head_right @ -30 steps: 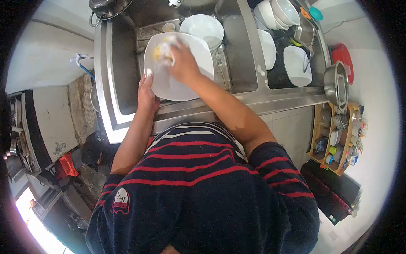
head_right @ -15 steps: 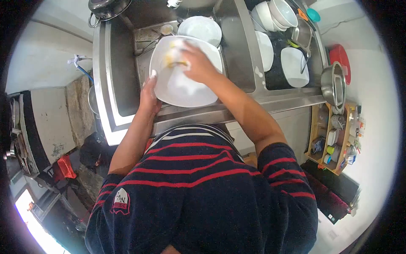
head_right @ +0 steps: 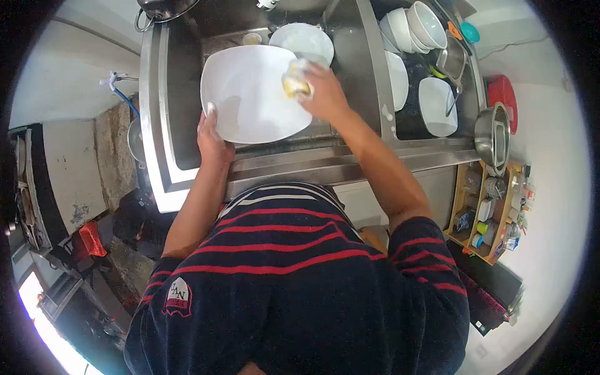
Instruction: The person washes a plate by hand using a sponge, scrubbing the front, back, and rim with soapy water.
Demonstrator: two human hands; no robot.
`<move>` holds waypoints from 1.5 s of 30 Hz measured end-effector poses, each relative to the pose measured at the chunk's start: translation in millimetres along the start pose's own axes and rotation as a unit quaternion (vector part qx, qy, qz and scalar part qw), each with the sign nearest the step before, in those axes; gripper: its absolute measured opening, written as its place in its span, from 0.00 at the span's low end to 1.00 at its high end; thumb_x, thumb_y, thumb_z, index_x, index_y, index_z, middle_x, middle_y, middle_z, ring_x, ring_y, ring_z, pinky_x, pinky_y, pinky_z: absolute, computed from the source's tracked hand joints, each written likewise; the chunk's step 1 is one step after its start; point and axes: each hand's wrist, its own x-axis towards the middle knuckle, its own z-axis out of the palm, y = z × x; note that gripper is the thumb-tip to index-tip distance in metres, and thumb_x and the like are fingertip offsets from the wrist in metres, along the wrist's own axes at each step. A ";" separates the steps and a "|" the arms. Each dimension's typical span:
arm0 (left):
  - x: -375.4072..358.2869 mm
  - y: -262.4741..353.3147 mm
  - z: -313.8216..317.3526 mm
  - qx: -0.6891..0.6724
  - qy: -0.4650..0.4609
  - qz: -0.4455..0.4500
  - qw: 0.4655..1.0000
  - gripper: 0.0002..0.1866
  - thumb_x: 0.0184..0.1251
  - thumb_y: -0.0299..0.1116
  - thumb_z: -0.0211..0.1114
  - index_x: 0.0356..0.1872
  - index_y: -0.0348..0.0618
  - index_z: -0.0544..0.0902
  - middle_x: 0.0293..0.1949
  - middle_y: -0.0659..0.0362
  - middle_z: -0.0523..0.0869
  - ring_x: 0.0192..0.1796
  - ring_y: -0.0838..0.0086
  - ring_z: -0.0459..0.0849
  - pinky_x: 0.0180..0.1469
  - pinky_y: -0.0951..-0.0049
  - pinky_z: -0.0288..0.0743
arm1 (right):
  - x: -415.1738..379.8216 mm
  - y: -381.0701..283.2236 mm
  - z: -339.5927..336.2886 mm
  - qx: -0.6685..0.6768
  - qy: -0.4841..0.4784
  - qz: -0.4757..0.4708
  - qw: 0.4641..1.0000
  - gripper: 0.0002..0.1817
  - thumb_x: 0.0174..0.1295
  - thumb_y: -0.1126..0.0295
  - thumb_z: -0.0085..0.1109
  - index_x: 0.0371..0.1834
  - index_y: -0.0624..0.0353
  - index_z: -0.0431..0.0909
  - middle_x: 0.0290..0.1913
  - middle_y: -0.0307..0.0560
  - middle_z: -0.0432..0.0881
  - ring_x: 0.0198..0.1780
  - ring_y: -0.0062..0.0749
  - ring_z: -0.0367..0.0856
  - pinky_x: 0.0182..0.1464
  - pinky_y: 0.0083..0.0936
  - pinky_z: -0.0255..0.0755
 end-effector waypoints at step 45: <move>6.6 -12.6 -10.6 0.035 -0.050 -0.038 0.997 0.23 0.53 0.20 0.52 0.55 0.36 0.73 0.44 0.53 0.81 0.43 0.67 0.81 0.47 0.70 0.76 | 69.8 -20.5 62.3 0.015 0.073 -0.068 0.995 0.24 0.47 0.68 0.65 0.51 0.57 0.76 0.62 0.60 0.69 0.60 0.56 0.69 0.62 0.39 0.64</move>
